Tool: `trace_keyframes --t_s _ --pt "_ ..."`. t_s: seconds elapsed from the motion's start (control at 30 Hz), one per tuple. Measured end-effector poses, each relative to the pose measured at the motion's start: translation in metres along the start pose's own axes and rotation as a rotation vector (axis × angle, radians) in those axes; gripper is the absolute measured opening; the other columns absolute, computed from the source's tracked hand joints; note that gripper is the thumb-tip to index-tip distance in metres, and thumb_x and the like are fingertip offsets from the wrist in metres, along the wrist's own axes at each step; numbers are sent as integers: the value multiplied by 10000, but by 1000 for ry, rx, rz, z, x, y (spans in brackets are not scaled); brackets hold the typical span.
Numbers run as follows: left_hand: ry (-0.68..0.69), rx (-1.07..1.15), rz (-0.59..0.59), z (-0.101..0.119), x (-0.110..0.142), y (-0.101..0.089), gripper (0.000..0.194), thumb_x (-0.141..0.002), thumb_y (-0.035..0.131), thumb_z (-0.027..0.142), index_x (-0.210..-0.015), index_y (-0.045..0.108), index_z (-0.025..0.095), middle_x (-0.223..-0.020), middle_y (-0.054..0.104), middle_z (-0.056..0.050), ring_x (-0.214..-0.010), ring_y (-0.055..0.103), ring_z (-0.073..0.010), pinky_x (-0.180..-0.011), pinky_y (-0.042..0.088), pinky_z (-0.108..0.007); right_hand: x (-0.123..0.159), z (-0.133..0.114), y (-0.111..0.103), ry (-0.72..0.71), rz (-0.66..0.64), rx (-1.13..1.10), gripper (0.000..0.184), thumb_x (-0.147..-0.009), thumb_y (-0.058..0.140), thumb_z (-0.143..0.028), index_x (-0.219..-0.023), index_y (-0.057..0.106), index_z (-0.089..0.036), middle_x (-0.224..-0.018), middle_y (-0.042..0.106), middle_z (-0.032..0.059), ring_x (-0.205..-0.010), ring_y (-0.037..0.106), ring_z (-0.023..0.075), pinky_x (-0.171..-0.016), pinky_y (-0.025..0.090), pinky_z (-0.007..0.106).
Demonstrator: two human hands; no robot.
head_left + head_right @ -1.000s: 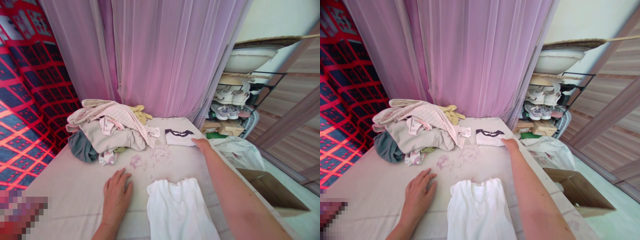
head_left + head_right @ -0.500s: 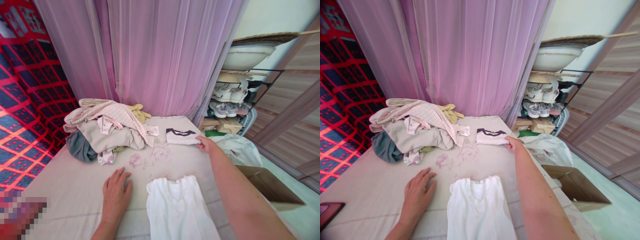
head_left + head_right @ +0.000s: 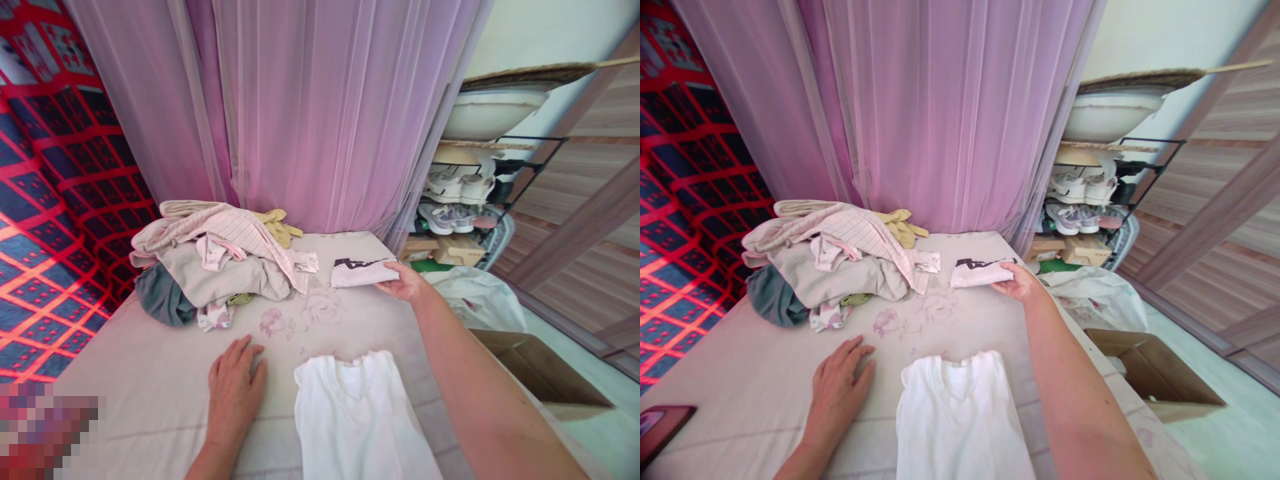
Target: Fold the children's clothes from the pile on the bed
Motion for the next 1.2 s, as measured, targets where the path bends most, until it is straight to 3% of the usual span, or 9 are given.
trace_keyframes --t_s 0.13,0.27,0.4,0.47,0.53,0.7,0.83,1.0,1.2 --pt "2 -1 -6 -3 -1 2 292 -856 442 350 -1060 640 283 -1322 545 -39 -1275 416 -243 -1025 289 -468 12 -13 28 -107 -60 -103 149 -838 497 -178 -972 563 -177 -795 707 54 -777 674 182 -706 581 353" --pt "2 -6 -14 -4 -1 3 295 -856 439 354 -1063 638 287 -1323 545 -36 -1273 419 -245 -1021 293 -471 21 -51 58 -286 -75 -269 143 -837 469 -160 -941 567 -159 -767 706 45 -778 674 177 -707 583 335" --pt "-1 -7 -12 -5 -2 4 294 -854 442 352 -1062 640 291 -1321 546 -32 -1270 422 -244 -1019 295 -468 23 -76 54 -463 16 -371 180 -841 483 -167 -1004 554 -202 -801 699 -13 -796 667 137 -737 573 298" --pt "-1 -8 -10 -5 -2 4 295 -851 446 351 -1063 641 291 -1321 547 -30 -1270 422 -247 -1020 294 -469 21 -58 38 -425 132 -323 207 -855 491 -179 -1043 532 -255 -828 690 -48 -791 660 109 -744 568 279" --pt "1 -9 -9 -5 -2 3 295 -849 449 350 -1063 643 291 -1319 549 -31 -1271 420 -250 -1021 294 -471 19 -23 19 -294 244 -240 206 -875 484 -199 -1061 511 -283 -850 683 -47 -766 655 98 -723 568 264" --pt "5 -6 -21 -4 -2 3 302 -847 446 357 -1066 642 292 -1319 550 -29 -1274 418 -251 -1016 303 -470 18 48 -7 -63 266 -110 136 -891 471 -189 -1025 492 -194 -878 684 84 -684 657 140 -596 567 258" --pt "0 -9 -26 -4 -4 3 305 -845 442 362 -1062 644 287 -1318 553 -28 -1277 416 -250 -1017 302 -466 16 52 -8 7 234 -25 109 -919 435 -226 -1007 470 -174 -900 692 125 -640 650 137 -528 547 228" --pt "0 -15 -21 -3 -4 2 299 -845 444 362 -1053 645 285 -1313 557 -29 -1274 420 -247 -1014 304 -459 13 49 3 -1 188 57 129 -940 347 -168 -999 458 -197 -967 707 91 -631 650 98 -555 541 200" --pt "0 -12 -17 -3 -4 0 288 -842 457 352 -1044 650 278 -1301 566 -39 -1262 430 -250 -1007 314 -454 12 63 10 -67 161 266 123 -878 525 -296 -900 536 -176 -887 721 114 -676 677 150 -560 541 244"
Point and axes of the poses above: each hand's wrist, its own x-axis away from the middle knuckle, its own y-axis out of the palm, z = x × y, the point moved 8 cm from there along -x, towards the middle knuckle
